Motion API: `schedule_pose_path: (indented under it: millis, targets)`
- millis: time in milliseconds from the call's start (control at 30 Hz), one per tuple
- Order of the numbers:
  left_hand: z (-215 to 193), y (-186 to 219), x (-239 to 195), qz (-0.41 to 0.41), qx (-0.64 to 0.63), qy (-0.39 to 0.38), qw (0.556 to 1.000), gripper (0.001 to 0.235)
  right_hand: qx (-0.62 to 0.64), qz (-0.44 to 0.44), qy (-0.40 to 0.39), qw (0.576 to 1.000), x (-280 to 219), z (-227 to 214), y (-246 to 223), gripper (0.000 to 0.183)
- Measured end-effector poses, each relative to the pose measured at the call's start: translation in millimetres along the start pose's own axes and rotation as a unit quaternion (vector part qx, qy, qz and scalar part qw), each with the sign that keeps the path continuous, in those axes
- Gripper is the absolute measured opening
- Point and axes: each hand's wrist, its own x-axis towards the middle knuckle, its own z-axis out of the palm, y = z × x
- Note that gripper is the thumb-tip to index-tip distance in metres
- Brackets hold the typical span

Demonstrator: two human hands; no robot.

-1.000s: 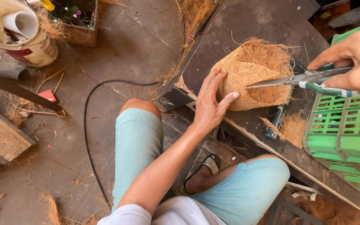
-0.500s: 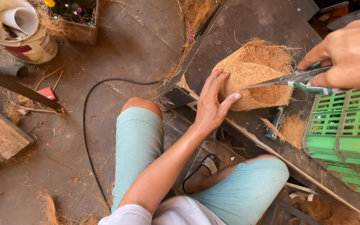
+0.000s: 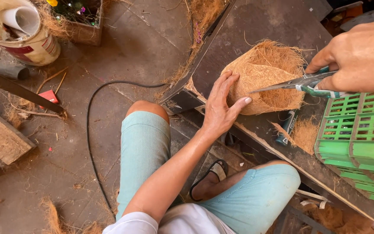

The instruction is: The person trims the edges of a coconut husk using shears, then folds and tucks the trimmed sections to shape the husk. The person continues to trim and adjust the husk, smoothing the surface and refining the edges throughout the clip.

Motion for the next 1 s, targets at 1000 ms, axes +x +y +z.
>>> schedule_pose_path:
  millis: [1000]
  targets:
    - [0.1, -1.4, -1.8, -0.006, 0.005, -0.005, 1.000, 0.058, -0.004, -0.026, -0.037, 0.999, -5.6, -10.0, -4.5, 0.047]
